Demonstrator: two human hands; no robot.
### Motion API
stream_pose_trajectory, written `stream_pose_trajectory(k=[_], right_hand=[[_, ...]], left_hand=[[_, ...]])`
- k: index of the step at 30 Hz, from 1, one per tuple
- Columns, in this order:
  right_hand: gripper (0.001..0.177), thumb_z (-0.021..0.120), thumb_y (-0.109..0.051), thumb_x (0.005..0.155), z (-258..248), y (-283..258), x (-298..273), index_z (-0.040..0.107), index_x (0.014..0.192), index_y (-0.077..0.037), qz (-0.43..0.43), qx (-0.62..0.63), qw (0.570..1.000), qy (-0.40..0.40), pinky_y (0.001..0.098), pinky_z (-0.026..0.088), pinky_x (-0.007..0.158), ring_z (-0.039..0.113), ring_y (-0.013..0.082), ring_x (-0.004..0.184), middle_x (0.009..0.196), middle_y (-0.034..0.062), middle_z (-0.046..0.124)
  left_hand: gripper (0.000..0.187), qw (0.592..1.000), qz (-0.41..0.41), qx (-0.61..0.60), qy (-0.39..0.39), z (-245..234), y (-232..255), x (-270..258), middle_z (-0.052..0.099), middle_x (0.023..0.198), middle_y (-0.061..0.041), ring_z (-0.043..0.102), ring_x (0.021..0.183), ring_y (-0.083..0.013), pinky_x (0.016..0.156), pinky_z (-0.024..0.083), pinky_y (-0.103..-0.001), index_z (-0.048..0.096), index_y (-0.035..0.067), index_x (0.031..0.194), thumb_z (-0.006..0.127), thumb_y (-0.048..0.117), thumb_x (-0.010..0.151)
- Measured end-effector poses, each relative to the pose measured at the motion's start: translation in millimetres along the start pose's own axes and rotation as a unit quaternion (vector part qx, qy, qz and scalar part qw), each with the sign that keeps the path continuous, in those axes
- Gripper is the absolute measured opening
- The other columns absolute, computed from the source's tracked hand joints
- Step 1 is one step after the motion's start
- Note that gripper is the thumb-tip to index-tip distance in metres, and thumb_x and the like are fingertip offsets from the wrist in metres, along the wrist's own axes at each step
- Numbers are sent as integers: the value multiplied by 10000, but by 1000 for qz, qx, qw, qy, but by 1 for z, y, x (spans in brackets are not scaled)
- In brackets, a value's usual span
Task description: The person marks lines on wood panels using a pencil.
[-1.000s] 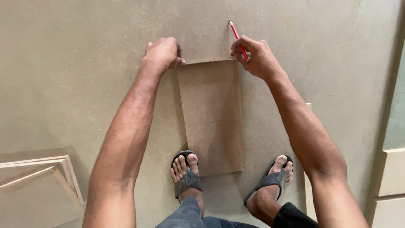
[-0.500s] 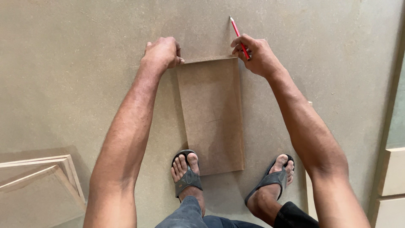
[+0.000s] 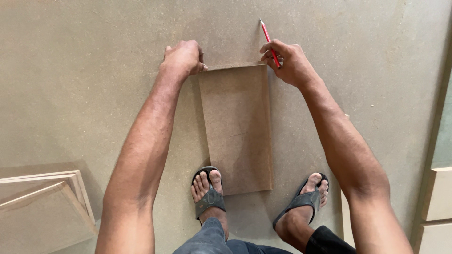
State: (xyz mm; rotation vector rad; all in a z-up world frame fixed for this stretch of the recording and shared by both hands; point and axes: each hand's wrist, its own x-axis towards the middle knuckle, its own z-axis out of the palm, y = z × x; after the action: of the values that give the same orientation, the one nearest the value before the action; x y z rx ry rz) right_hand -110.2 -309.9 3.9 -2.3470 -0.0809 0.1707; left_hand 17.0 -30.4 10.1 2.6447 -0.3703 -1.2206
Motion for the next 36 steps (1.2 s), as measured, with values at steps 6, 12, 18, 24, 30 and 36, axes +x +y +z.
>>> stream_pose_trajectory(k=[6,12,18,24,30,36], right_hand=[[241,682,26,974,-1,-2,0,660,1183,-93,6,0,1000,3,362,588,916,752,210,1076,1083,79,781],[262,679,34,967,0,0,0,656,1198,-88,13,14,1000,1,350,597,890,748,211,1081,1089,85,777],[259,678,61,959,-3,-3,0,663,1185,-65,3,27,1000,7,347,628,902,758,214,1068,1060,100,783],[257,672,69,952,-6,-12,-1,673,1171,-66,19,38,999,15,341,643,892,766,207,1050,1029,101,788],[256,661,73,947,-5,-12,-1,682,1157,-71,18,40,999,16,343,641,894,765,204,1059,1030,98,788],[240,661,35,972,-3,-11,0,697,1166,-102,47,6,999,2,332,640,864,756,199,1042,1055,79,787]], left_hand=[[193,1000,1,5,8,0,0,1,766,973,-48,683,941,-199,1240,224,-620,778,143,970,792,294,851],[186,1000,7,7,14,2,-1,2,771,968,-48,686,944,-201,1236,232,-613,786,146,951,804,296,843],[201,1000,2,13,8,3,0,2,778,1007,-56,700,982,-215,1232,254,-603,788,151,974,806,307,850],[223,999,9,32,11,-1,-2,5,767,1078,-60,688,1081,-241,1223,271,-597,792,160,1003,820,321,852],[216,1000,-6,20,3,-1,2,2,770,1063,-55,694,1056,-227,1239,237,-604,786,151,1017,807,297,859],[202,1000,-8,20,2,-1,3,-1,778,1042,-63,707,1009,-222,1242,235,-620,785,135,1020,798,269,869]])
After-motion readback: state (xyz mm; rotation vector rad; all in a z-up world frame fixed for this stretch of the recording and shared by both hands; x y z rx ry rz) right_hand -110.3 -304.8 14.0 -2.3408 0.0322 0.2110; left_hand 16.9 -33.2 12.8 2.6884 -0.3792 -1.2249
